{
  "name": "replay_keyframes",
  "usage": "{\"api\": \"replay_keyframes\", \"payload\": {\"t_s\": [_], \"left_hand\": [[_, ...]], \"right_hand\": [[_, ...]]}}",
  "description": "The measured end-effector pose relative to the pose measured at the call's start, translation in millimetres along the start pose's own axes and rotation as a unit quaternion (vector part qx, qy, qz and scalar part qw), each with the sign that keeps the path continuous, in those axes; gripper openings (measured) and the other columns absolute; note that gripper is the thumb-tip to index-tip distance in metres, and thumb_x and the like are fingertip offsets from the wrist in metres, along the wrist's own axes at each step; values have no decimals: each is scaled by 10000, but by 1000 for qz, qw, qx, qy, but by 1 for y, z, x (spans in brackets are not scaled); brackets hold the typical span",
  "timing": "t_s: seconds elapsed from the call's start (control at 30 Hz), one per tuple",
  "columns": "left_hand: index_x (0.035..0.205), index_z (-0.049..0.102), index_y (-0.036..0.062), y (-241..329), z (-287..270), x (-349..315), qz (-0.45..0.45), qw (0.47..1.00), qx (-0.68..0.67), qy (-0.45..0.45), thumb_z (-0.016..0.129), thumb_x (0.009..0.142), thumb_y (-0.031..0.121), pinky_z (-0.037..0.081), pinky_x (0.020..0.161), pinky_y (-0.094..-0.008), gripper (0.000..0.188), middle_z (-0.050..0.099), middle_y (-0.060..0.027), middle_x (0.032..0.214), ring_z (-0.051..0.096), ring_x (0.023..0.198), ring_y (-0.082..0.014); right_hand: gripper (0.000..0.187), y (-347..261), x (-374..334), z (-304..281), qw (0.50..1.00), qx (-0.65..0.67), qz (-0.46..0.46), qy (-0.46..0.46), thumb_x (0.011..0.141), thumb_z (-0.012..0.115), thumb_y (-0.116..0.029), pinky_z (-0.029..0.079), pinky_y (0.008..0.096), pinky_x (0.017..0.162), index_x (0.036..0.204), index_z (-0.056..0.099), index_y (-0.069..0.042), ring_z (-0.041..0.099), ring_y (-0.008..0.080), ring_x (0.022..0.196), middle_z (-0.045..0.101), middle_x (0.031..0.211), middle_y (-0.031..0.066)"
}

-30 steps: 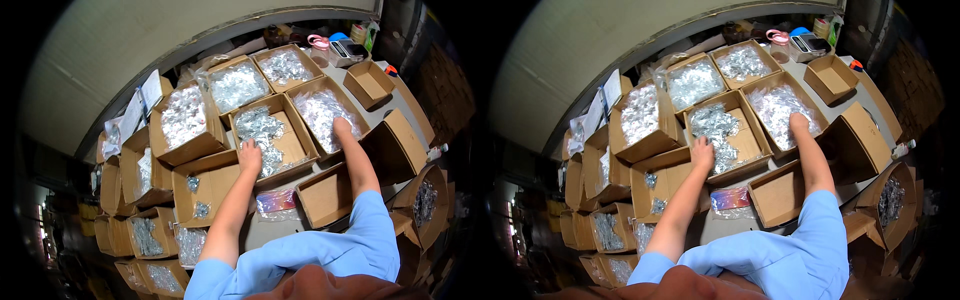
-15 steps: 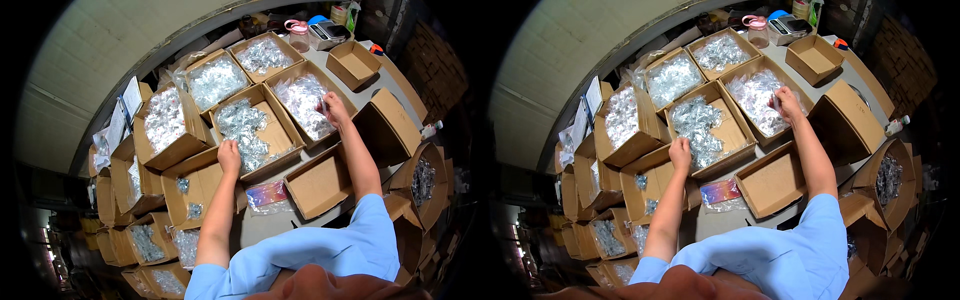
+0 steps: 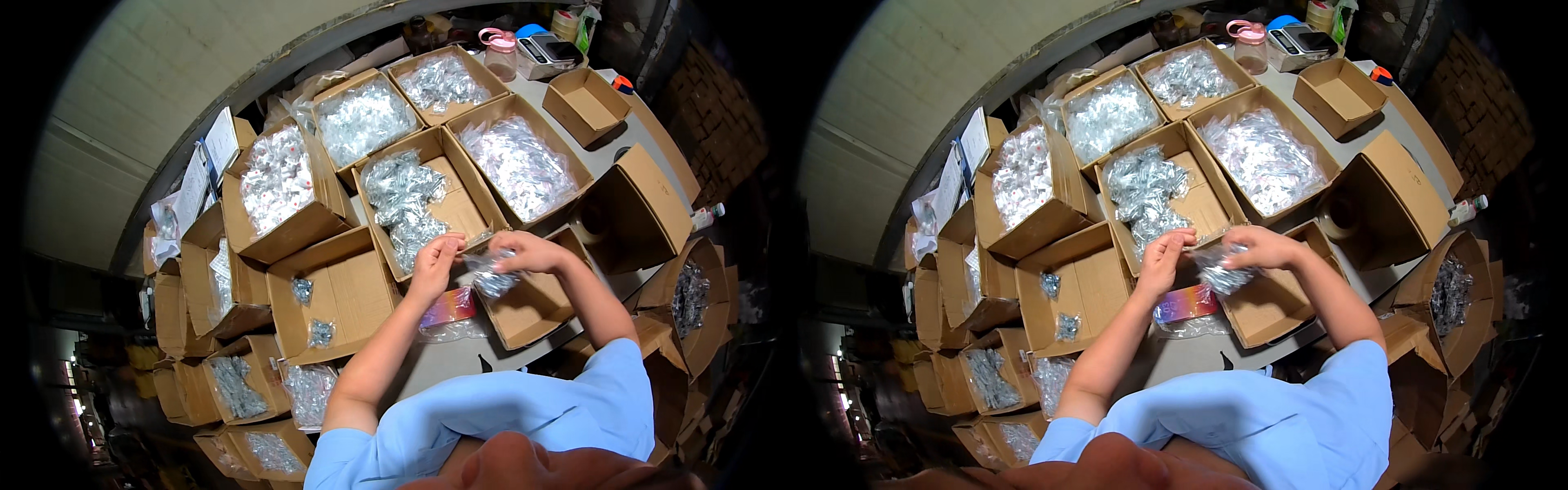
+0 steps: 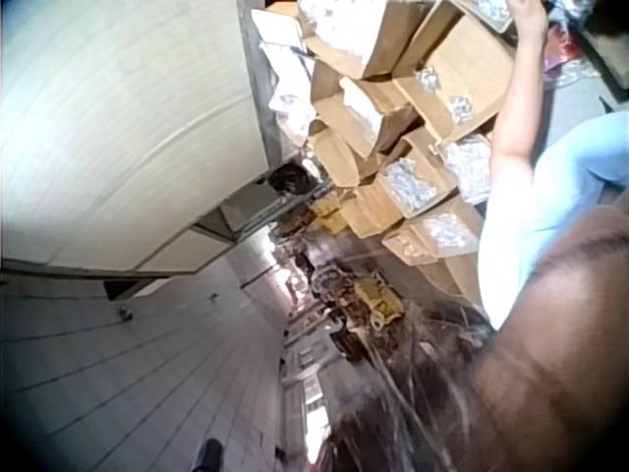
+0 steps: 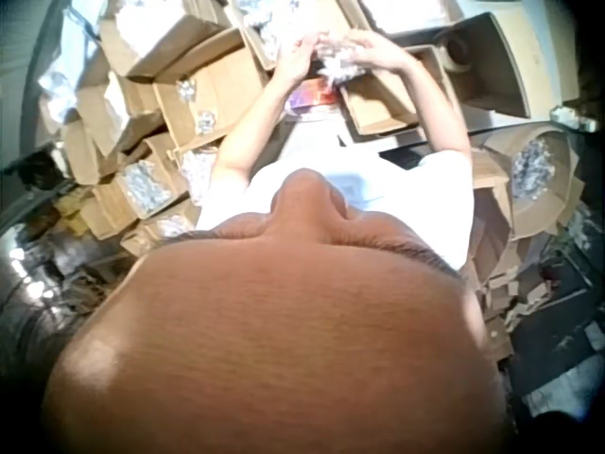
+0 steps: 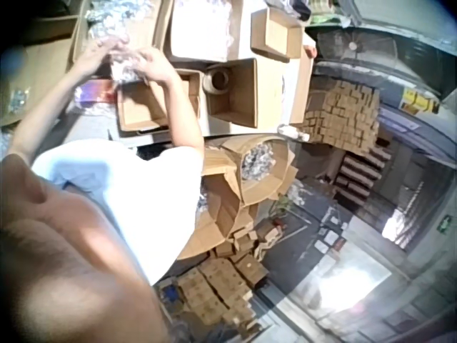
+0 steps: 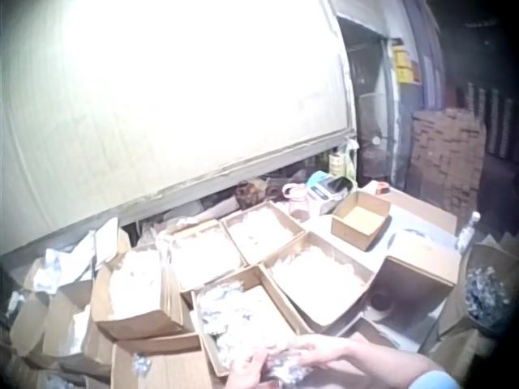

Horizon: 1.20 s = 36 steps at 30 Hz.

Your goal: The person places metal drawer slide components into plastic bags, puts the bags into a cardboard box, and then uses a tape dispenser to seal the box.

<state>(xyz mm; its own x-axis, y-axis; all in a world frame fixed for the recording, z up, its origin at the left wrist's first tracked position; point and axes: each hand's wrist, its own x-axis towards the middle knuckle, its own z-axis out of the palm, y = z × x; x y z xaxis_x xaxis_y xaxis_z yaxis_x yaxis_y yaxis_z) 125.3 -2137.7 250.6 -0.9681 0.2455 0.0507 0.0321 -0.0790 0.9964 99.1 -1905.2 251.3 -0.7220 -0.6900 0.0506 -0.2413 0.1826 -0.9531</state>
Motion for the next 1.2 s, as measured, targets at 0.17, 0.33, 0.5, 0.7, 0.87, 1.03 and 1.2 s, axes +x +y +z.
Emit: {"api": "replay_keyframes", "payload": {"t_s": [0.17, 0.33, 0.5, 0.7, 0.87, 1.03, 1.2], "left_hand": [[1111, 578, 28, -14, -51, -1, 52, 883, 466, -10, 543, 865, 418, 308, 984, -471, 462, 565, -143, 1123, 499, 1089, -296], [1262, 491, 116, -17, -71, -9, -23, 719, 681, -138, 515, 842, 514, 130, 1056, -580, 579, 430, -86, 1329, 378, 1250, -226], [1177, 538, 102, -22, -67, -8, 16, 752, 653, -93, 566, 803, 518, 181, 1022, -570, 560, 507, -87, 1213, 445, 1171, -225], [1171, 527, 86, -25, -63, 1, 21, 784, 612, -105, 592, 791, 491, 219, 997, -558, 558, 526, -73, 1163, 484, 1107, -205], [1102, 574, 90, -24, -77, -5, 55, 825, 559, -69, 622, 764, 468, 283, 947, -545, 509, 581, -47, 1049, 540, 996, -189], [1062, 586, 84, -26, -79, 6, 78, 843, 527, -76, 623, 777, 431, 292, 944, -491, 450, 590, -35, 1019, 540, 962, -186], [1046, 583, 76, -23, -85, -1, 73, 839, 536, -63, 617, 784, 430, 285, 956, -478, 442, 588, -37, 1005, 532, 972, -187]], "right_hand": [[377, -17, -33, -22, 908, -260, 255, -205, 729, 719, -412, 474, 338, 634, 915, 677, -87, 615, 217, 682, 663, 784, 99], [299, -29, 53, -51, 953, -173, 201, -147, 778, 668, -365, 480, 339, 658, 895, 696, -92, 628, 215, 691, 671, 755, 95], [275, 43, 232, -133, 928, -325, 148, 104, 812, 565, -265, 486, 413, 747, 931, 675, -43, 628, 341, 844, 659, 911, 178], [309, 164, 351, -190, 772, -523, 360, 23, 736, 581, -187, 501, 371, 789, 975, 664, -9, 628, 303, 944, 638, 1002, 208], [394, 110, 378, -153, 798, -388, 461, -17, 739, 584, -138, 509, 357, 804, 1110, 617, -9, 621, 284, 987, 619, 1095, 198], [176, 181, 376, -205, 854, -394, 299, 162, 740, 636, -173, 526, 353, 717, 845, 652, -33, 640, 227, 829, 655, 938, 130], [122, 103, 407, -139, 933, -31, 13, 357, 707, 610, -88, 492, 320, 558, 692, 499, -40, 550, 156, 584, 535, 641, 97]]}}
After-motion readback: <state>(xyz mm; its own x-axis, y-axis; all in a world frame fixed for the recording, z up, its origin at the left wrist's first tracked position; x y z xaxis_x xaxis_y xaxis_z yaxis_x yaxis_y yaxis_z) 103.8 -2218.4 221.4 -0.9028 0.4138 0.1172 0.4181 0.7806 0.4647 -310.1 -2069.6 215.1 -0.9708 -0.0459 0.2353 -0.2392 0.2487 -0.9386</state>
